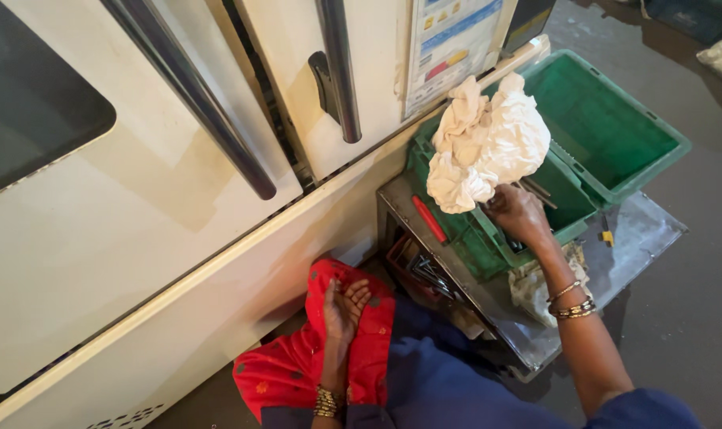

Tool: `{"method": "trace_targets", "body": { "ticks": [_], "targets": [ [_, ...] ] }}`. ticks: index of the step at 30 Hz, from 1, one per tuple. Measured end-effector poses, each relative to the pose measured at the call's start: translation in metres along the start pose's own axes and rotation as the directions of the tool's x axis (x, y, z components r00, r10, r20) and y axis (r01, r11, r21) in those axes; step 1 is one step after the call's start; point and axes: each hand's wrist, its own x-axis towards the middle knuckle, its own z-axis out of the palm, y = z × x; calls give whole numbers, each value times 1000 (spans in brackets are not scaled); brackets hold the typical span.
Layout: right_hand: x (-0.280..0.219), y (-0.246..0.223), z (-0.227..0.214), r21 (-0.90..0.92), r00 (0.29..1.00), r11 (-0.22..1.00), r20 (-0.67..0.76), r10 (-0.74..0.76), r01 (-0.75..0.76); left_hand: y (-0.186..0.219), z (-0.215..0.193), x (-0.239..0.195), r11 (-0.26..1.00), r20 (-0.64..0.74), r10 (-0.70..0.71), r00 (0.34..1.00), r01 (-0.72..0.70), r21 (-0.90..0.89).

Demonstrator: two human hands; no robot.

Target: The person cleans the exterior handles and interior components of a white industrial machine using a red cloth and metal tools. They wipe the handles, open the door to clean inside, and use a tool to clean a small metal part before placing it back.

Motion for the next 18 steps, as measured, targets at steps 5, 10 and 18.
{"method": "trace_targets", "body": {
  "ticks": [5, 10, 18],
  "targets": [
    [-30, -61, -50, 189, 942, 982, -332, 48, 16, 1, -5, 0, 1000, -9, 13, 1000, -13, -21],
    [-62, -116, -88, 353, 827, 873, -554, -94, 336, -2, -11, 4, 998, -21, -12, 1000, 11, -63],
    [-55, -128, -86, 644, 804, 613, -595, 25, 458, -1, -14, 2, 998, -40, 14, 999, -17, -62]
  ]
}}
